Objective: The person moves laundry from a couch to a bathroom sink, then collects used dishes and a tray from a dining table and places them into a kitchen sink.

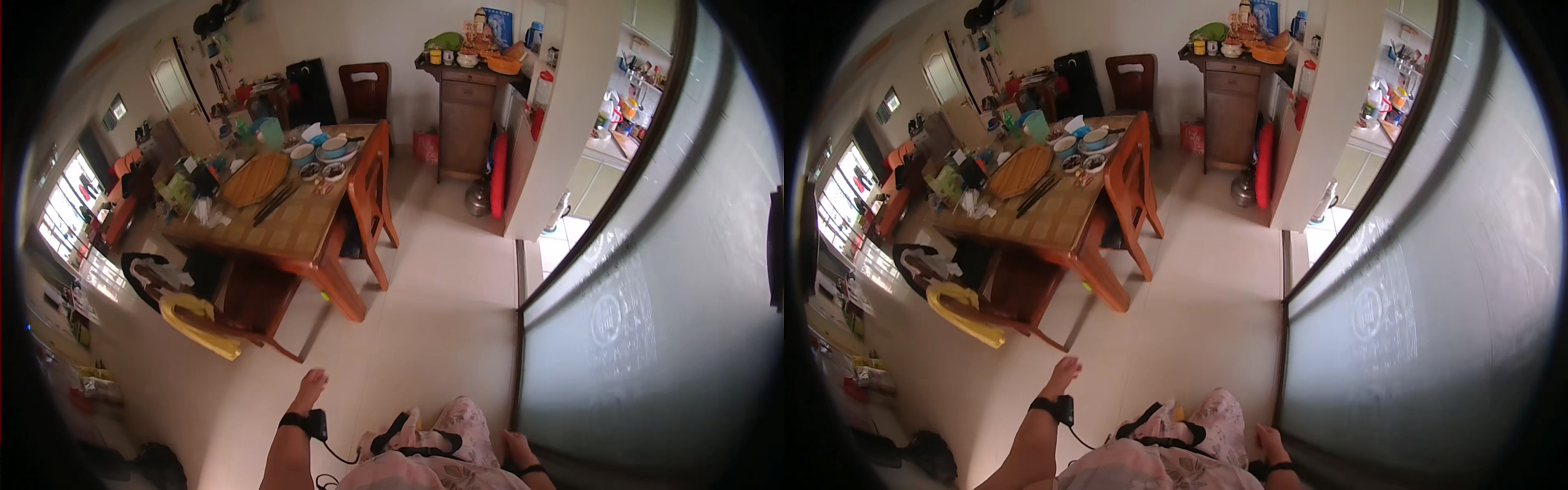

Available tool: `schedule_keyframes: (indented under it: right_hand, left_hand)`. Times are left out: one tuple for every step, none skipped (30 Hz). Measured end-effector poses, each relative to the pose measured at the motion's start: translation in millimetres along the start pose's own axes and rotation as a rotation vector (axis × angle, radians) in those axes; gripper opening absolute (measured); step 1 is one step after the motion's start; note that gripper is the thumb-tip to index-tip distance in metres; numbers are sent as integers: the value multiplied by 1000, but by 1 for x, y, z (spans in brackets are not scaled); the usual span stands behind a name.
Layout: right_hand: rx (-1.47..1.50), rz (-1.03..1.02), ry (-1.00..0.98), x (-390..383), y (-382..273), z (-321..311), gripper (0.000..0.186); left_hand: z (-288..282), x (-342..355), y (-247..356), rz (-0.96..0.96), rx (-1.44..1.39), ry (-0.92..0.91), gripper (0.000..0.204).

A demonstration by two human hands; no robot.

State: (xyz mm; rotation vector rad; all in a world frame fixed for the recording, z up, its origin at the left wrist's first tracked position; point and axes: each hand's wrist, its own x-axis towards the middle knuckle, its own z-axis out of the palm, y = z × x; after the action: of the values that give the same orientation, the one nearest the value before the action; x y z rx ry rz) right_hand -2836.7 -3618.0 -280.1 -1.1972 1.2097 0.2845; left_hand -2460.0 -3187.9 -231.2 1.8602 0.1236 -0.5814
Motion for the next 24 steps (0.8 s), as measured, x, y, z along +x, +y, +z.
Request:
schedule_keyframes:
  right_hand:
    - [80,83,-43,23,14,-4,29]
    - [-489,-288,-191,28,16,-6,25]
    - [-1010,-727,-112,31,18,-10,25]
    - [-967,-625,-111,40,6,-12,24]
    - [-849,-467,-118,55,-10,-14,23]
    - [-774,-370,-113,71,-31,-20,22]
    - [-721,-296,-109,90,-53,-27,21]
    - [-678,-242,-99,107,-78,-37,20]
    - [-633,-203,-91,129,-105,-47,19]
    - [-590,-168,-103,150,-133,-51,19]
    - [-502,-110,-117,167,-159,-57,18]
    - [-373,-50,-108,185,-181,-69,17]
    - [-214,18,-92,202,-203,-81,16]
    - [-29,108,-76,221,-225,-96,15]
    - [159,168,-53,248,-253,-108,14]
    - [254,188,-19,277,-288,-122,14]
    - [238,156,-13,305,-327,-131,13]
    - [-24,-8,-130,355,-360,-160,19]
    - [6,64,-10,361,-429,-122,20]
    - [-17,-26,-34,361,-493,-90,20]
    - [-28,-122,-45,366,-544,-67,21]
    - [7,-172,-33,376,-586,-43,21]
    - [44,-225,-25,387,-619,-21,21]
    - [88,-243,-95,403,-642,-3,22]
  left_hand:
    - [11,27,41,73,20,-50,26]
    - [29,39,90,107,-24,-102,27]
    - [49,53,130,116,-43,-179,30]
    - [70,70,161,128,-70,-270,32]
    - [81,81,183,122,-73,-258,32]
    - [92,93,204,114,-135,-362,34]
    - [100,104,221,106,-197,-465,36]
    - [103,114,235,97,-165,-476,40]
    - [105,127,246,104,-173,-468,40]
    - [99,132,254,116,-173,-368,41]
    - [92,137,260,127,-171,-266,42]
    - [93,152,268,96,-93,-177,44]
    - [93,173,280,109,-103,-167,44]
    - [94,182,284,143,-157,-94,47]
    - [95,191,290,178,-210,-18,49]
    - [110,193,320,214,-213,50,54]
    - [118,200,331,194,-235,65,54]
    - [132,223,346,216,-304,7,54]
    - [126,221,345,206,-350,33,55]
    - [127,225,351,215,-386,46,56]
    - [131,236,357,209,-402,69,56]
    - [134,250,361,244,-402,34,55]
    - [136,265,367,284,-400,-1,55]
    - [136,281,378,324,-442,-13,46]
